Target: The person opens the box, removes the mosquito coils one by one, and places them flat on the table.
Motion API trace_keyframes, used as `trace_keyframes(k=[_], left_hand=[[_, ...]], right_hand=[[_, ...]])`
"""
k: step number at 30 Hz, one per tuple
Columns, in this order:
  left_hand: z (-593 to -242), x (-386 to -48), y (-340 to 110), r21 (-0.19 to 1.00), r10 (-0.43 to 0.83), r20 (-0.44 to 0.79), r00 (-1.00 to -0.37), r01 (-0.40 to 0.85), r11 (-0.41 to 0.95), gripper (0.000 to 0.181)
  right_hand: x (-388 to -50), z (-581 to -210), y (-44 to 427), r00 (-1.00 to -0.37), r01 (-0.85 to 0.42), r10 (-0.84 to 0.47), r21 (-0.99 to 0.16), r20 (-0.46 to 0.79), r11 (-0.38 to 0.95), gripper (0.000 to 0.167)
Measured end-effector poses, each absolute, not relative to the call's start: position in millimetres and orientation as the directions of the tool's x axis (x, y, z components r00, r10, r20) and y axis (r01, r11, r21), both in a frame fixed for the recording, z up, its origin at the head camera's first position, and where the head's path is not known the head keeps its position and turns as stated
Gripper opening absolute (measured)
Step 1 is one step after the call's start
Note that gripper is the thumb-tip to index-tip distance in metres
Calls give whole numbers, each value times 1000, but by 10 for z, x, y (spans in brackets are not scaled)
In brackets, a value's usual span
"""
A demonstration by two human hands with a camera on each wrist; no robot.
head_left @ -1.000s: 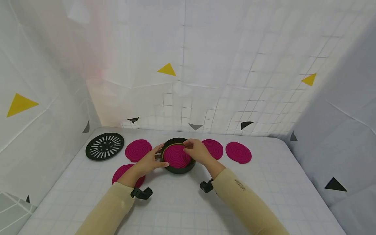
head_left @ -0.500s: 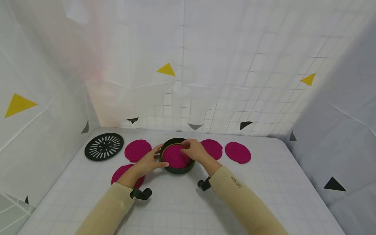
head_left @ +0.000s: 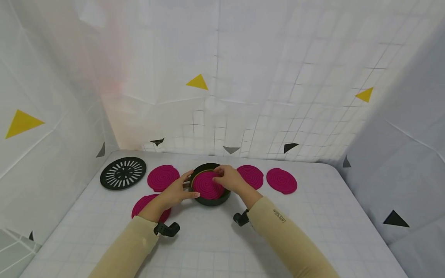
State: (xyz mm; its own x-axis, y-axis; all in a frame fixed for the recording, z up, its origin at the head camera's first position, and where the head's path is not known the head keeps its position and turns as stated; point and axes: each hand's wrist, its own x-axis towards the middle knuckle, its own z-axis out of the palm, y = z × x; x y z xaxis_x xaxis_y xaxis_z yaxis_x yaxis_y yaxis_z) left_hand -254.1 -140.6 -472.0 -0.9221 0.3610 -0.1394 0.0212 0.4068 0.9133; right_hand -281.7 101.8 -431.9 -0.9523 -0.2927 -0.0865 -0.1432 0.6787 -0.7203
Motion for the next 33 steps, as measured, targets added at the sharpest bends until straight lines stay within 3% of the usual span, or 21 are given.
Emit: trace_keyframes(k=[19, 33], left_hand=[[-4745, -2552, -1431, 917, 370, -140, -918, 21, 398, 101], [-4752, -2573, -1435, 913, 374, -152, -915, 15, 407, 103]], right_hand=[[-2775, -4303, 993, -962, -72, -252, -790, -106, 609, 37], [-2855, -4324, 1019, -977, 15, -187, -910, -101, 413, 27]])
